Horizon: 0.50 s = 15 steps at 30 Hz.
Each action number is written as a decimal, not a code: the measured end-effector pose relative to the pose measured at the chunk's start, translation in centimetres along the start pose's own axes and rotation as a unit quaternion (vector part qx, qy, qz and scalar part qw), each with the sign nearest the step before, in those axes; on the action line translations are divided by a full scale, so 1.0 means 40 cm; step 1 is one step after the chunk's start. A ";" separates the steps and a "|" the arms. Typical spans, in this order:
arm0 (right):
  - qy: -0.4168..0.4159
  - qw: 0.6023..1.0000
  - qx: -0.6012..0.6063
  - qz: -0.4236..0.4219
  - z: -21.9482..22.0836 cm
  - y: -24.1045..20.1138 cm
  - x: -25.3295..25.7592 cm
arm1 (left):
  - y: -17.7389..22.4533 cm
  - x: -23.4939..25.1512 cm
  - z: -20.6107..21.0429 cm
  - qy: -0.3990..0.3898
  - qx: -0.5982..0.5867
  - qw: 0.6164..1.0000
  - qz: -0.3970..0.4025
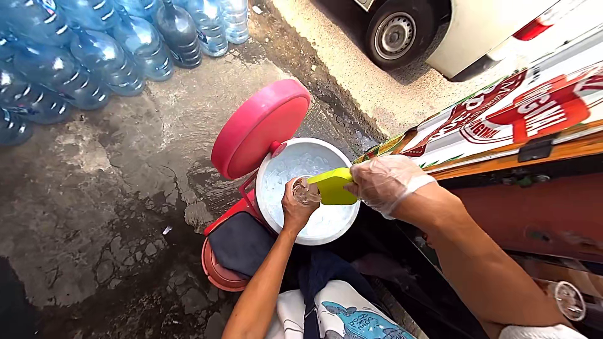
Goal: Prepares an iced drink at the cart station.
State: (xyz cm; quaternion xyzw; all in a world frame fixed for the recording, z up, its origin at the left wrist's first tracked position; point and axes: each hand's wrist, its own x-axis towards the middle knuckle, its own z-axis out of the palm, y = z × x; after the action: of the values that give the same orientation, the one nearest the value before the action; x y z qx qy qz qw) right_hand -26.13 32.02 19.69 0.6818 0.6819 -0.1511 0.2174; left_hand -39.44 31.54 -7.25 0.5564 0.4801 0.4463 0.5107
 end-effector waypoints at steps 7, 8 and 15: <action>0.137 0.979 0.138 0.058 0.146 0.126 -0.107 | -0.011 -0.002 -0.028 -0.047 -0.014 0.998 0.036; 0.175 0.970 0.158 0.059 0.174 0.128 -0.110 | -0.011 -0.003 -0.031 -0.047 -0.016 0.998 0.033; 0.252 0.933 0.253 0.042 0.306 0.025 -0.051 | 0.002 -0.004 -0.058 -0.010 0.039 0.999 0.026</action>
State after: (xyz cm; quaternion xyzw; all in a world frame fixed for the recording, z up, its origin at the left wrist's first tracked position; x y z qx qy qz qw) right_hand -24.10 24.16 10.29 0.7582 0.6240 -0.1323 -0.1354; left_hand -41.75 31.72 -7.00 0.5926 0.4774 0.4351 0.4813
